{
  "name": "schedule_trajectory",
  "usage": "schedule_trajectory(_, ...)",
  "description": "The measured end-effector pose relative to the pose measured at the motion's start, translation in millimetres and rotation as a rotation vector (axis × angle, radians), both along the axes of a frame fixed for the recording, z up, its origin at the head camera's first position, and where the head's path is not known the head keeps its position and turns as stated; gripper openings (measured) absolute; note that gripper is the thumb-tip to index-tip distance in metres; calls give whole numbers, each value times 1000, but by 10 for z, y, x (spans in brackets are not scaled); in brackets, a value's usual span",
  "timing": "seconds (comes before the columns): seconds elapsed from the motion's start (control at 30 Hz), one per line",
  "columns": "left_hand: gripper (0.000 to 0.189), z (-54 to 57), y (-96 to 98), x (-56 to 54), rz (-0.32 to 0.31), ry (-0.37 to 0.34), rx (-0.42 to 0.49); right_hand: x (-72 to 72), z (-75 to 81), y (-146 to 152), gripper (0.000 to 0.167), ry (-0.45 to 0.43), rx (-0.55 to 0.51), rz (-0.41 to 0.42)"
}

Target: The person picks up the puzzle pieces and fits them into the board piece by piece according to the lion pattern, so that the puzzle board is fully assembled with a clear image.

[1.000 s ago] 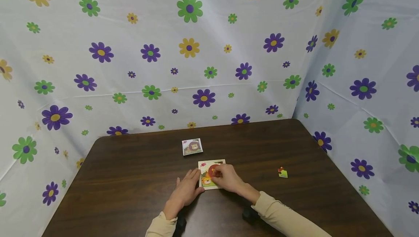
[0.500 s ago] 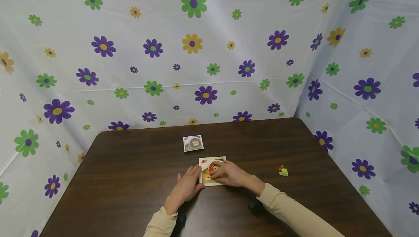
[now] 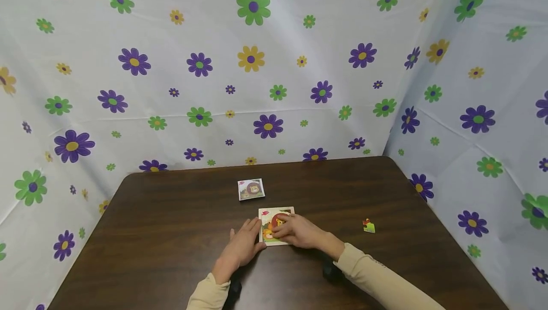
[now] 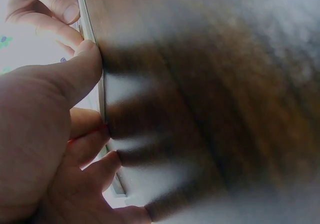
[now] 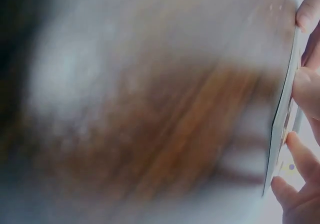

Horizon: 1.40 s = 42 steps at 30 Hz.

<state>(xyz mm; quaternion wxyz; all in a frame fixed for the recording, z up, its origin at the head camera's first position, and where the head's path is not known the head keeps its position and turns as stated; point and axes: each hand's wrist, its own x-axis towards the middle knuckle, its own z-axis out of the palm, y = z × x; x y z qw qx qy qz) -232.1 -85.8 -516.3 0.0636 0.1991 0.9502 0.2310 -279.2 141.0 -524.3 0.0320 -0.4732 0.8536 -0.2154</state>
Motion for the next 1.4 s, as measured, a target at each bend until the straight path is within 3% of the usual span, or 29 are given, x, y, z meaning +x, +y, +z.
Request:
schedule_trajectory(0.2, 61, -8, -8, 23, 6, -13, 3, 7, -23, 31, 25, -70, -27, -68)
schedule_trajectory(0.33, 62, -8, -7, 28, 6, -10, 5, 7, -8, 39, 26, -96, -28, -71)
schedule_trajectory(0.8, 61, -2, 3, 26, 9, -7, -7, 2, -7, 32, 24, -40, -42, -55)
schedule_trajectory(0.9, 62, -7, 7, 30, 11, -8, -6, 11, -19, 42, 23, -61, -60, -68)
schedule_trajectory(1.03, 63, -10, 27, 37, 2, -10, -5, 38, -34, 65, 22, -121, -98, -114)
schedule_trajectory(1.23, 61, -10, 19, 55, 5, -9, -1, 41, -30, 99, 29, -219, -236, -171)
schedule_trajectory(1.4, 62, -7, -3, 42, 10, 0, 13, -15, 122, 276, 33, -233, -303, -235)
